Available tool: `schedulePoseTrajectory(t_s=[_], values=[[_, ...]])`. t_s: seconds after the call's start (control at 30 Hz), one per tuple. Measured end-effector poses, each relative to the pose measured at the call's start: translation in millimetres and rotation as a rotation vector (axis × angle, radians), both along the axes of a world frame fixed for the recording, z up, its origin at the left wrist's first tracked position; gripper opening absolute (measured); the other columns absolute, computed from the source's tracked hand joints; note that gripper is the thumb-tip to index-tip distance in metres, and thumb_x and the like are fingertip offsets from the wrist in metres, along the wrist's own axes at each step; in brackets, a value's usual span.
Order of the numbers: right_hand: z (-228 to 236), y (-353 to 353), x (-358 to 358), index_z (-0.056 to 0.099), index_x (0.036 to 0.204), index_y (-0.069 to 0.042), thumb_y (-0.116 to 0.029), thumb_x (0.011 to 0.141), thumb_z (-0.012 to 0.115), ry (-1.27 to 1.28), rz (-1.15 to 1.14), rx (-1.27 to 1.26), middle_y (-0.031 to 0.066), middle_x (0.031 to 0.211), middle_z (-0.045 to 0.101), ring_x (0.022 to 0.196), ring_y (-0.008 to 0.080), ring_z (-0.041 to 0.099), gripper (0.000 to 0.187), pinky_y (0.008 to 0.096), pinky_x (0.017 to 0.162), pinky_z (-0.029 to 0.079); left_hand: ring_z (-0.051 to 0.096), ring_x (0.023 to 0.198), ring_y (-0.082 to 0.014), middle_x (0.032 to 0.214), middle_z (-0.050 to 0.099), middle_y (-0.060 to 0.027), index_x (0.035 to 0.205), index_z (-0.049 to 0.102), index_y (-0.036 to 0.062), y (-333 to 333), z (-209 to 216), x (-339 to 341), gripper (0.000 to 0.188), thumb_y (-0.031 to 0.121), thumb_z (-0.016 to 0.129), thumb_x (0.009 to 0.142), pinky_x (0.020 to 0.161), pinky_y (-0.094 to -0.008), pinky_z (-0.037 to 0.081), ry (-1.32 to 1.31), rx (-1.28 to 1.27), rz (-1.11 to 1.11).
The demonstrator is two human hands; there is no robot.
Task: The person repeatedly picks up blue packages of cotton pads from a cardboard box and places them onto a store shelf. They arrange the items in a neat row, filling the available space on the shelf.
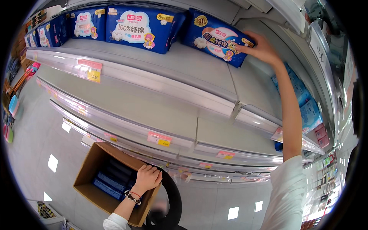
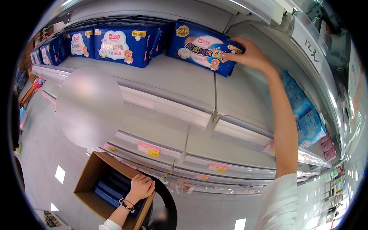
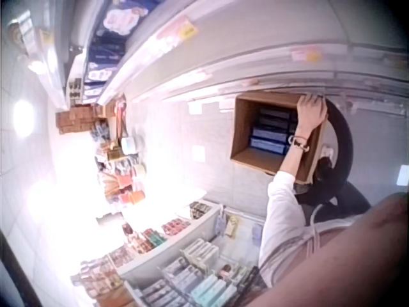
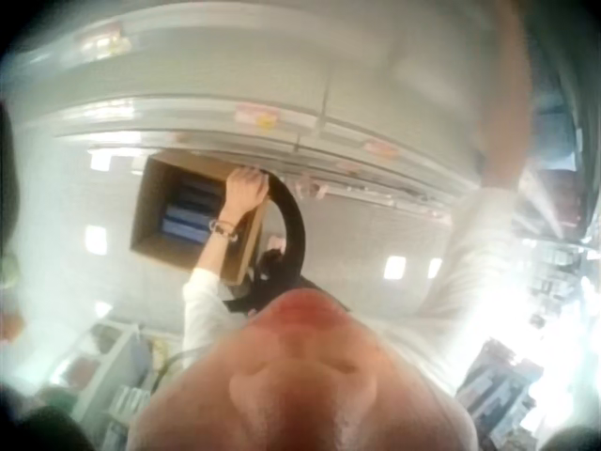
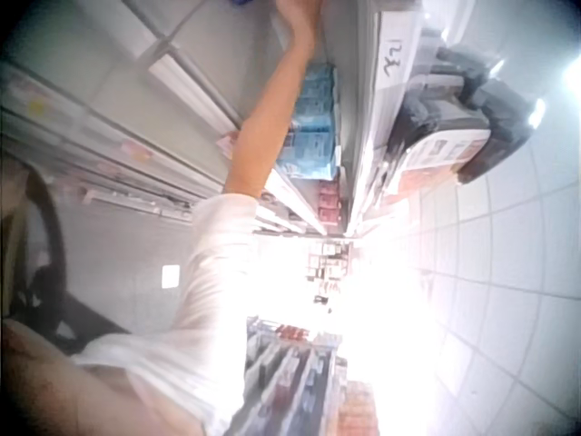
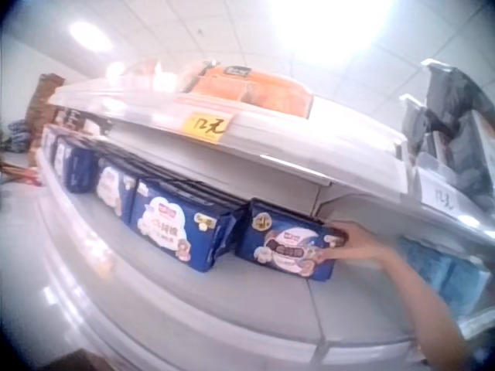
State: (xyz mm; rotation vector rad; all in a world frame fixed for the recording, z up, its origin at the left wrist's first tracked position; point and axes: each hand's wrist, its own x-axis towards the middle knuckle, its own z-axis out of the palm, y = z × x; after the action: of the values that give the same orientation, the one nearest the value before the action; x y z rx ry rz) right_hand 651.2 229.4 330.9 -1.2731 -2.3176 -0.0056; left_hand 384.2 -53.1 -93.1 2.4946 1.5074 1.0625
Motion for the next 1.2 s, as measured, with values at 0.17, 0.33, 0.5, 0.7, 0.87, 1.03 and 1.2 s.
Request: schedulePoseTrajectory(t_s=[0.17, 0.33, 0.5, 0.7, 0.87, 1.03, 1.2], values=[[-15, 24, 9, 0.054, 0.122, 0.002, -0.045, 0.062, 0.085, 0.076, -0.106, 0.081, 0.0151, 0.103, 0.066, 0.083, 0.0204, 0.067, 0.082, 0.0317, 0.069, 0.055, 0.056, 0.062, -0.0206, 0.065, 0.059, -0.0033, 0.059, 0.058, 0.0079, -1, 1, 2, 0.022, 0.018, 0.062, 0.077, 0.059, -0.0333, 0.043, -0.001, -0.016, -0.006], [-43, 25, -11, 0.041, 0.125, 0.01, -0.035, 0.062, 0.088, 0.443, -0.116, 0.109, 0.0181, 0.092, 0.065, 0.067, 0.0181, 0.067, 0.09, 0.0261, 0.051, 0.055, 0.055, 0.061, -0.0205, 0.063, 0.058, -0.0031, 0.058, 0.057, 0.0083, 1, -1, 1, 0.022, 0.018, 0.062, 0.077, 0.058, -0.033, 0.043, -0.021, 0.014, 0.0], [-51, 34, -9, 0.035, 0.126, 0.012, -0.027, 0.069, 0.085, 0.475, -0.056, 0.104, 0.0198, 0.088, 0.064, 0.068, 0.0185, 0.067, 0.085, 0.0271, 0.054, 0.057, 0.057, 0.061, -0.0213, 0.066, 0.061, -0.0028, 0.058, 0.058, 0.008, 0, 1, 3, 0.02, 0.015, 0.064, 0.076, 0.058, -0.0335, 0.044, -0.022, -0.009, -0.009], [-53, 34, -7, 0.033, 0.128, 0.011, -0.025, 0.074, 0.081, 0.43, 0.004, 0.054, 0.0207, 0.092, 0.063, 0.066, 0.0186, 0.067, 0.08, 0.0263, 0.051, 0.056, 0.065, 0.067, -0.0161, 0.075, 0.068, -0.0062, 0.072, 0.067, -0.0004, 2, 40, -19, 0.019, 0.017, 0.071, 0.077, 0.062, -0.0309, 0.05, -0.664, -0.59, -0.283], [-49, 23, -6, 0.036, 0.129, 0.011, -0.042, 0.074, 0.078, 0.212, -0.152, 0.195, 0.0239, 0.102, 0.062, 0.08, 0.0282, 0.068, 0.086, 0.034, 0.066, 0.056, 0.068, 0.077, -0.0248, 0.08, 0.069, -0.0179, 0.077, 0.067, -0.0095, 4, 50, -103, 0.02, 0.009, 0.064, 0.083, 0.073, -0.0318, 0.053, -1.018, -1.249, -0.932], [-50, 46, 6, 0.042, 0.126, 0.008, -0.053, 0.072, 0.075, 0.018, -0.165, 0.444, 0.0273, 0.111, 0.06, 0.101, 0.0369, 0.062, 0.088, 0.0392, 0.086, 0.048, 0.069, 0.077, -0.0218, 0.084, 0.072, -0.0095, 0.083, 0.074, 0.0039, -9, 0, -120, 0.019, 0.021, 0.067, 0.078, 0.074, -0.0328, 0.054, -0.126, -1.323, 0.064], [-32, 52, 18, 0.04, 0.132, 0.007, -0.061, 0.067, 0.074, 0.091, -0.198, 0.198, 0.0208, 0.116, 0.059, 0.1, 0.0273, 0.064, 0.1, 0.0348, 0.072, 0.054, 0.049, 0.121, -0.0337, 0.128, 0.052, -0.015, 0.113, 0.065, 0.011, -18, -91, -117, 0.048, 0.027, 0.073, 0.068, 0.096, -0.0499, 0.043, 0.325, -1.049, 0.6]])
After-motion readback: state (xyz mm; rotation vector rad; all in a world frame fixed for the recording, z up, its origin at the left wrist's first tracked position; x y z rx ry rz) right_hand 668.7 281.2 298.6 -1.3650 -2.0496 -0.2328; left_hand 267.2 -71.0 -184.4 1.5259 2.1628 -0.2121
